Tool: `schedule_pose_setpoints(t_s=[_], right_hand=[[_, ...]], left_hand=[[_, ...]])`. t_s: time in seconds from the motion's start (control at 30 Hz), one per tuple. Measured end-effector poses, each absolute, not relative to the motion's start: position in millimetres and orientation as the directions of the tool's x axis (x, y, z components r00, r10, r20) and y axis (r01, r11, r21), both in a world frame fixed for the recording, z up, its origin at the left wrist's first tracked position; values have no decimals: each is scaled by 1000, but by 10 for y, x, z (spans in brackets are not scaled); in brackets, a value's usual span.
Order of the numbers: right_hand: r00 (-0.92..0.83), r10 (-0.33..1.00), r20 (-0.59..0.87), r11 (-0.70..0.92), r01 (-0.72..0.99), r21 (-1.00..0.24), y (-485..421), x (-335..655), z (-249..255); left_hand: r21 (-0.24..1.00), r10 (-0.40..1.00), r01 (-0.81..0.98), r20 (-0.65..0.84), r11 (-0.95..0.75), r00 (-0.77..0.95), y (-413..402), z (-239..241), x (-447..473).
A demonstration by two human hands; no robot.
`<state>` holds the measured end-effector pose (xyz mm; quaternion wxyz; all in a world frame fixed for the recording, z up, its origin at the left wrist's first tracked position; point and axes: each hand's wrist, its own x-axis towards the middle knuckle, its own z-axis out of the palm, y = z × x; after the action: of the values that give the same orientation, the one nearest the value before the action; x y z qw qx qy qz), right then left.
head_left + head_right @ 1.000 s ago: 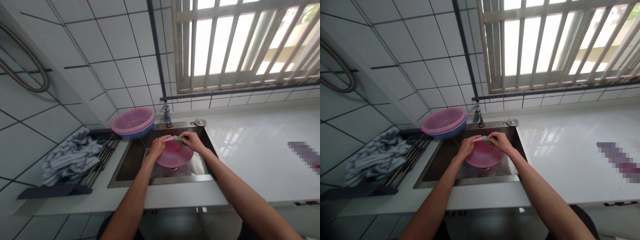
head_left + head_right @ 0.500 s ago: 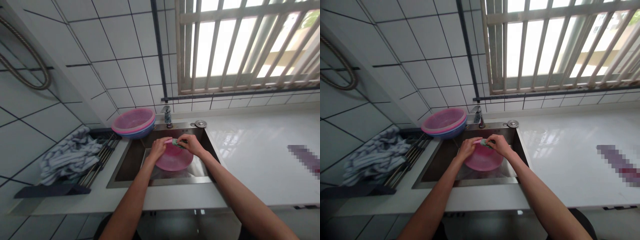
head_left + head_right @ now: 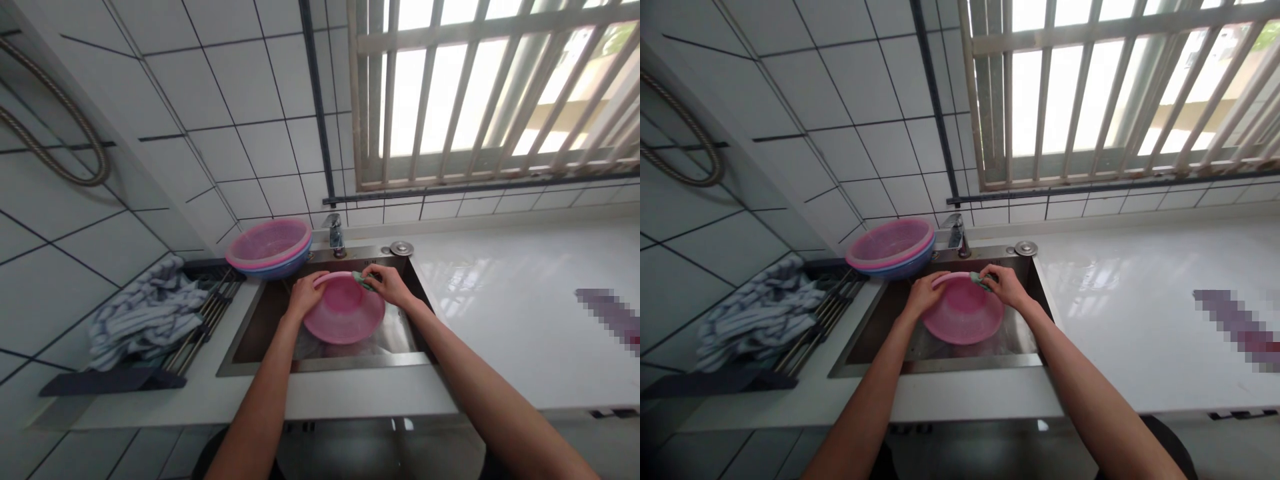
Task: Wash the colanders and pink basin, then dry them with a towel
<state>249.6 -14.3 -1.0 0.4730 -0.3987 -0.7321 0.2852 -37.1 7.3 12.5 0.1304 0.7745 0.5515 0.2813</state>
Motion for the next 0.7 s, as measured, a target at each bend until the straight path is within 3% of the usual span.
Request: schedule_pose_setpoints(t_s=[0.13,0.3,0.53,0.7], right_hand=[[-271,844,463,533,324,-781,-197,2428,37],[-313,832,459,549,338,-765,-232,2400,54],[-392,745,540,666,385,-638,-256,2186,16],[-376,770,515,637,413,-651,-205,2243,-40]], left_hand=[[461,901,779,298,-425,315,45,69,-271],[486,885,740,285,-465,369,42,6,-107],[441,842,717,294,-540,453,-28,-19,85],[442,919,806,214,-394,332,-14,-13,-110]])
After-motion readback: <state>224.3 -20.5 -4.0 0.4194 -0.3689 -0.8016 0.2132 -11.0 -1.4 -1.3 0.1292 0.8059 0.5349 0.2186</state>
